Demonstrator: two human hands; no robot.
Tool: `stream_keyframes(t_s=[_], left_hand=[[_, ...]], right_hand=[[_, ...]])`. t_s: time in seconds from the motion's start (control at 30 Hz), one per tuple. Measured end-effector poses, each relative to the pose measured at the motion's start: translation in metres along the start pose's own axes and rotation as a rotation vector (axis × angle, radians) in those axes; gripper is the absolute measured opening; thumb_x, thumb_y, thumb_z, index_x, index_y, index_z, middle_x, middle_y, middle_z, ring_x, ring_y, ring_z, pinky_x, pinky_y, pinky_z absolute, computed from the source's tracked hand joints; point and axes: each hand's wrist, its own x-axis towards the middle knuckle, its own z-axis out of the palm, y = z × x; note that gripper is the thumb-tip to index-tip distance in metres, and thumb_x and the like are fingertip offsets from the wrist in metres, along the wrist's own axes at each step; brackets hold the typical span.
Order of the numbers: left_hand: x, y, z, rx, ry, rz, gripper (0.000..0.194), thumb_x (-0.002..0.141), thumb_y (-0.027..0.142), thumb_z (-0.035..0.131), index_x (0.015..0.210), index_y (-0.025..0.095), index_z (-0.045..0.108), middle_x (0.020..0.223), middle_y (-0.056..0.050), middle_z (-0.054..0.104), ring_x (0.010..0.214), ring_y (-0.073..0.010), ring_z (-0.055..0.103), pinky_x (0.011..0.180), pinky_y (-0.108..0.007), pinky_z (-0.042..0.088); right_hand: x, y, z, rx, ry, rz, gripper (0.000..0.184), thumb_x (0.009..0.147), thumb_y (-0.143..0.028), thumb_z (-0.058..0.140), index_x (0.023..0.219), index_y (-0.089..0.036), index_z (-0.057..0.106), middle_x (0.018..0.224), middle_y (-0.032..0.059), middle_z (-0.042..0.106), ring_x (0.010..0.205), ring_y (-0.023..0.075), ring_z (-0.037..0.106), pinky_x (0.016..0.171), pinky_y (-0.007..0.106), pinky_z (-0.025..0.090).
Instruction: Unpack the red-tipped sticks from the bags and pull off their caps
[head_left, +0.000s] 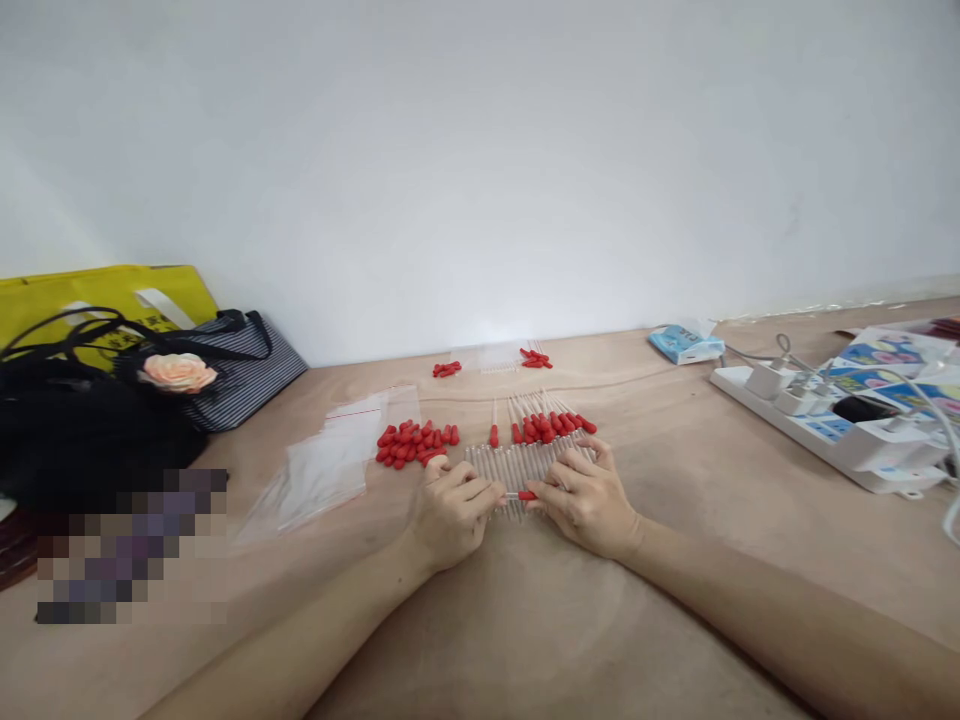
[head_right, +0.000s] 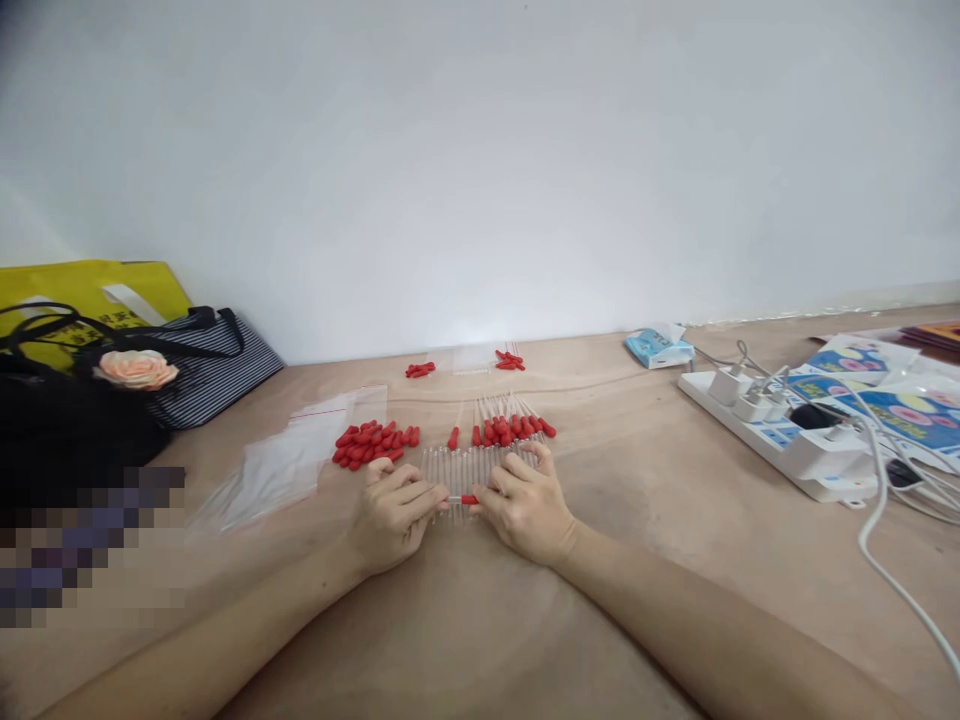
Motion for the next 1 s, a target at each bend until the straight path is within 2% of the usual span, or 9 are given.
stream_keyframes(t_s=[0.27,0.47,0.6,0.7,0.8,0.9,1.0], left_hand=[[-0.001,0.0,0.0,-0.045,0.006,-0.016,0.018,0.084,0.019,0.045,0.072,0.018,0.058,0.053,0.003,0.059,0.061,-0.0122,0.047,0.063,-0.033,0.021],[0.0,0.001,-0.001,-0.043,0.011,-0.028,0.019,0.084,0.019,0.044,0.072,0.018,0.059,0.054,0.003,0.06,0.06,-0.0124,0.047,0.063,-0.033,0.021],[-0.002,-0.001,-0.003,-0.052,0.009,-0.058,0.017,0.083,0.018,0.046,0.072,0.019,0.058,0.055,0.003,0.061,0.061,-0.0129,0.048,0.063,-0.033,0.022],[-0.008,-0.005,-0.005,-0.063,0.016,-0.156,0.017,0.084,0.019,0.045,0.073,0.019,0.058,0.059,0.002,0.061,0.061,-0.0129,0.049,0.065,-0.032,0.025],[-0.01,-0.016,-0.007,-0.113,-0.012,-0.304,0.022,0.086,0.023,0.039,0.078,0.018,0.058,0.068,-0.001,0.062,0.065,-0.0141,0.051,0.065,-0.03,0.033],[-0.005,-0.04,-0.012,-0.196,-0.036,-0.528,0.026,0.086,0.026,0.033,0.086,0.017,0.058,0.081,-0.005,0.063,0.076,-0.0162,0.056,0.07,-0.028,0.04],[0.003,-0.072,-0.021,-0.176,-0.079,-0.791,0.027,0.08,0.029,0.037,0.084,0.017,0.061,0.082,-0.005,0.063,0.078,-0.0186,0.057,0.071,-0.03,0.043]], right_hand=[[0.001,0.001,-0.001,0.022,0.013,-0.014,0.015,0.082,-0.029,0.052,0.075,-0.022,0.063,0.056,-0.0036,0.052,0.065,0.0113,0.041,0.087,0.039,0.023],[0.001,0.0,-0.002,0.024,0.002,-0.022,0.019,0.082,-0.026,0.05,0.067,-0.02,0.061,0.053,-0.0041,0.05,0.063,0.0109,0.039,0.088,0.04,0.022],[-0.002,0.002,-0.004,0.061,0.006,0.014,0.018,0.081,-0.022,0.05,0.069,-0.02,0.062,0.054,-0.0035,0.052,0.065,0.0116,0.043,0.087,0.04,0.023],[-0.004,0.009,-0.007,0.123,0.013,0.127,0.015,0.081,-0.024,0.051,0.074,-0.022,0.065,0.061,-0.002,0.057,0.067,0.0122,0.046,0.084,0.037,0.026],[-0.005,0.02,-0.011,0.161,-0.027,0.298,0.016,0.081,-0.032,0.052,0.08,-0.025,0.066,0.07,0.0002,0.06,0.069,0.0133,0.049,0.074,0.033,0.03],[-0.003,0.036,-0.017,0.185,-0.118,0.503,0.022,0.081,-0.037,0.049,0.082,-0.024,0.067,0.072,0.0021,0.061,0.068,0.0147,0.053,0.066,0.029,0.033],[0.0,0.054,-0.024,0.225,-0.265,0.754,0.025,0.079,-0.037,0.048,0.079,-0.02,0.066,0.066,0.0022,0.061,0.058,0.0138,0.053,0.055,0.025,0.034]])
